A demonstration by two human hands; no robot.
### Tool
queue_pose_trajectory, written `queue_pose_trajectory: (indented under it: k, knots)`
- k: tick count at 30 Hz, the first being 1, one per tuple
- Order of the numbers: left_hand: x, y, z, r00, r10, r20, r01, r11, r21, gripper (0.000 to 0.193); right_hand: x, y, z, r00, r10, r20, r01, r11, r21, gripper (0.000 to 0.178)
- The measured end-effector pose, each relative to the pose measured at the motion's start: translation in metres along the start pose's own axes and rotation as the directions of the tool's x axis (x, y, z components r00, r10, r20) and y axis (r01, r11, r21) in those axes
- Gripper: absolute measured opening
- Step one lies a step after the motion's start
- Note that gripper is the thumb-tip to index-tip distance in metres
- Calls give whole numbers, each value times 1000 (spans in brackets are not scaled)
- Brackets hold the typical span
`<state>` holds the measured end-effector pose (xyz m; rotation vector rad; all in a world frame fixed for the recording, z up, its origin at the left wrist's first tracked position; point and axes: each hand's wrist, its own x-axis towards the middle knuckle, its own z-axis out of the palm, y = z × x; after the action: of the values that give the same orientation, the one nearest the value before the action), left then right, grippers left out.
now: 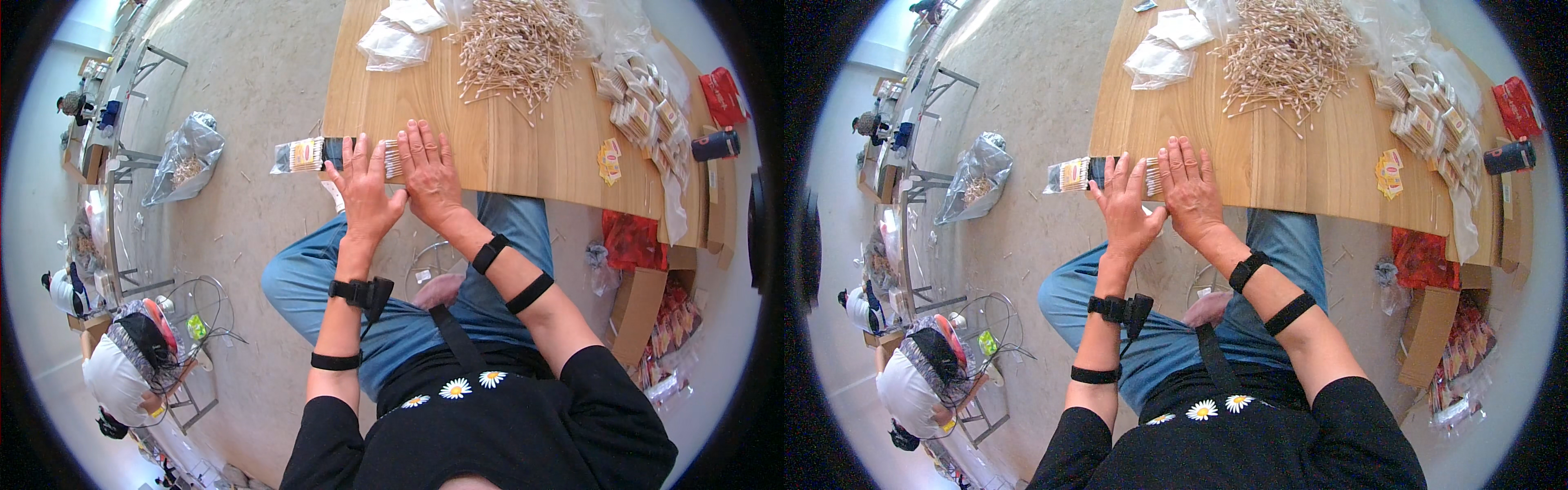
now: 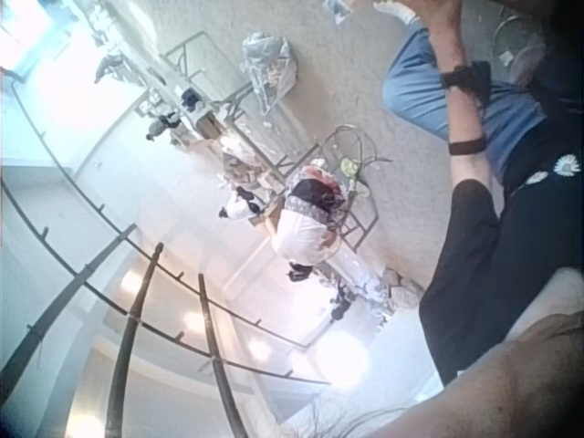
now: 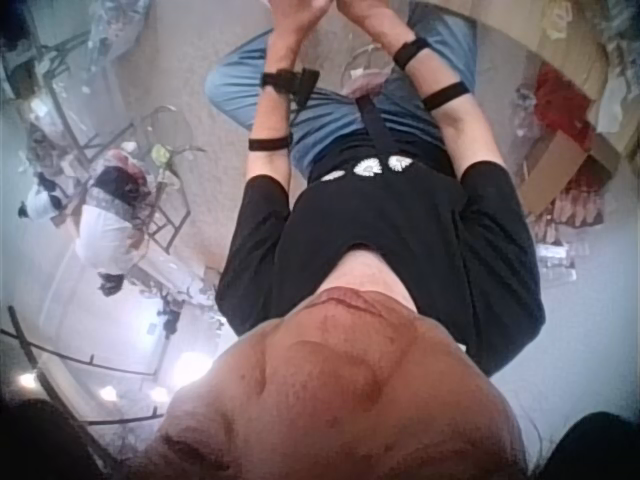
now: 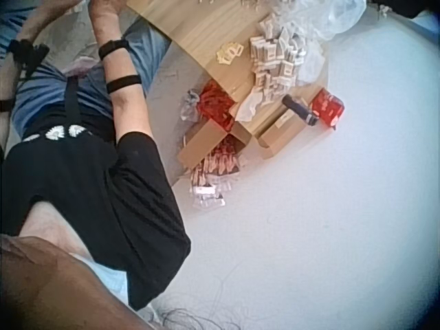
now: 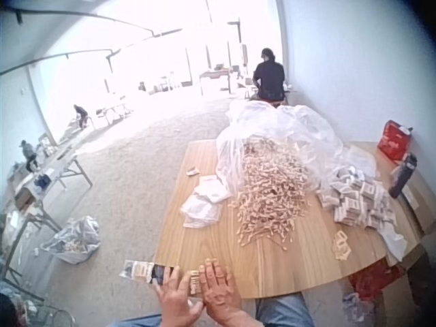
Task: The recorder is counting and packing cotton swabs into small plastic bags.
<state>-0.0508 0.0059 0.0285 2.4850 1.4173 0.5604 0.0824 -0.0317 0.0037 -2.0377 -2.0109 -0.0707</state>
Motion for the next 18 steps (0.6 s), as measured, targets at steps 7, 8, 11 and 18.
queue_pose_trajectory:
  k: [7, 8, 11, 18]
  knots:
    - [-4, 1, 6, 999, 2, 54, -2, 1000, -1, 80, -1, 4, 6, 999, 11, -44, -9, 999, 38, 75]
    - [-5, 0, 6, 999, 7, 51, -8, 1000, 18, 84, -1, 3, 6, 999, 10, -43, -8, 999, 40, 75]
    - [-6, 2, 5, 995, 31, 91, -39, 995, 89, 93, 0, 3, 7, 998, -4, -60, 3, 1000, -18, 72]
    - [-9, -1, 25, 992, 100, 78, -112, 979, 170, 110, -3, 5, -6, 999, -26, -18, 28, 992, 119, 82]
